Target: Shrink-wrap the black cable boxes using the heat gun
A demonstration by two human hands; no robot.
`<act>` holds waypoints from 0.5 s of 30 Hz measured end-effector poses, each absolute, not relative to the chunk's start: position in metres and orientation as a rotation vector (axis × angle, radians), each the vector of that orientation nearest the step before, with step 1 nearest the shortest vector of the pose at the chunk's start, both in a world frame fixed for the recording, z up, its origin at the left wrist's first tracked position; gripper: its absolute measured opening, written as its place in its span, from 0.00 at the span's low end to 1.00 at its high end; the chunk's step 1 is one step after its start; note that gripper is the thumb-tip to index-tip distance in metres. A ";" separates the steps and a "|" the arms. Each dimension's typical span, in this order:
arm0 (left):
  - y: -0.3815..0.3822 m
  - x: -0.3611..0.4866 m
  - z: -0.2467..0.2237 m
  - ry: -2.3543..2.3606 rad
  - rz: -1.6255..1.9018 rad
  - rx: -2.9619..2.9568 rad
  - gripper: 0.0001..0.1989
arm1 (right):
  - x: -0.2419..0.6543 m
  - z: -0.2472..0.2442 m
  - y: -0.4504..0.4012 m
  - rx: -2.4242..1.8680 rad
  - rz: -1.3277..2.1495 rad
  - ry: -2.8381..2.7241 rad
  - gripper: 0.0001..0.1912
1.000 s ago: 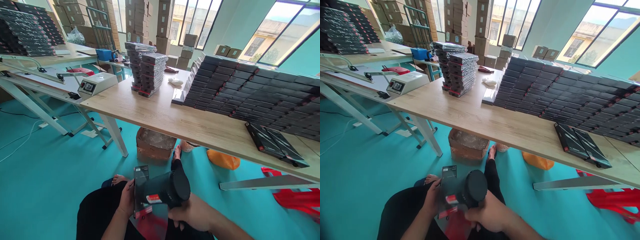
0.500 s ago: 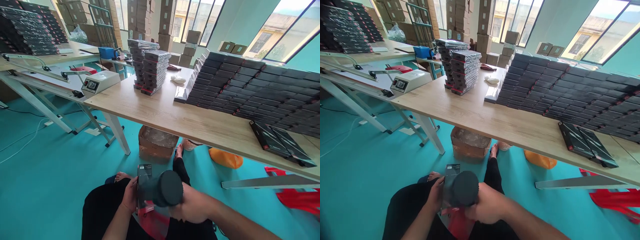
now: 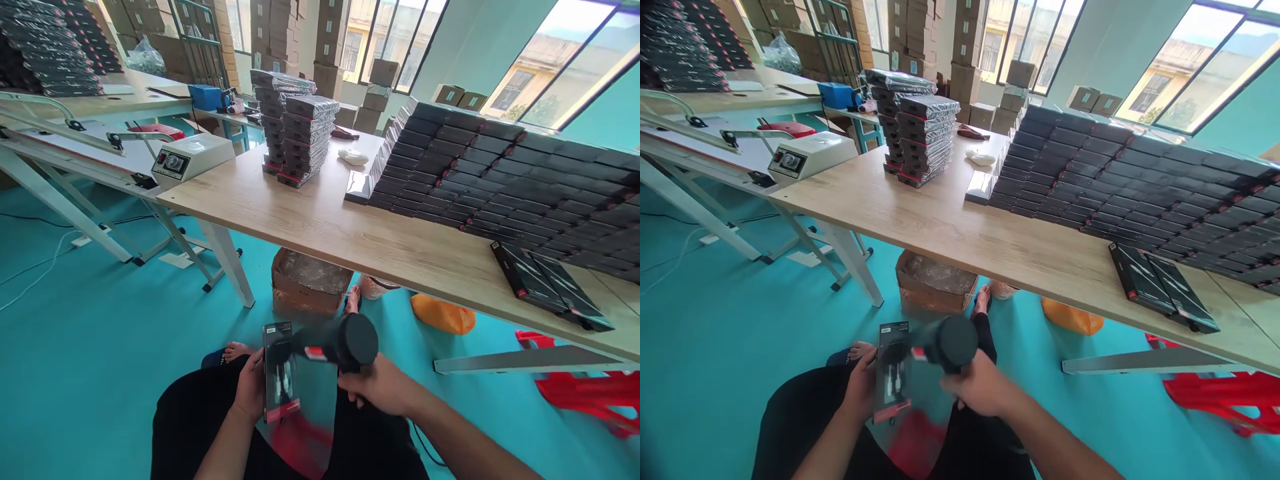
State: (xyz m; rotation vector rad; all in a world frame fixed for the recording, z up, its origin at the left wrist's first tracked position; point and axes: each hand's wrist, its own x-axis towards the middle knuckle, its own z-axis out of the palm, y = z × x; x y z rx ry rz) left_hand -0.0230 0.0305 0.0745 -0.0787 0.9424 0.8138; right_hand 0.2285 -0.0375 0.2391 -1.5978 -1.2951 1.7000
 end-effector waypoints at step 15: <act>0.042 -0.031 0.056 0.933 1.039 -0.149 0.20 | 0.238 0.229 -0.092 -1.648 1.770 -0.791 0.12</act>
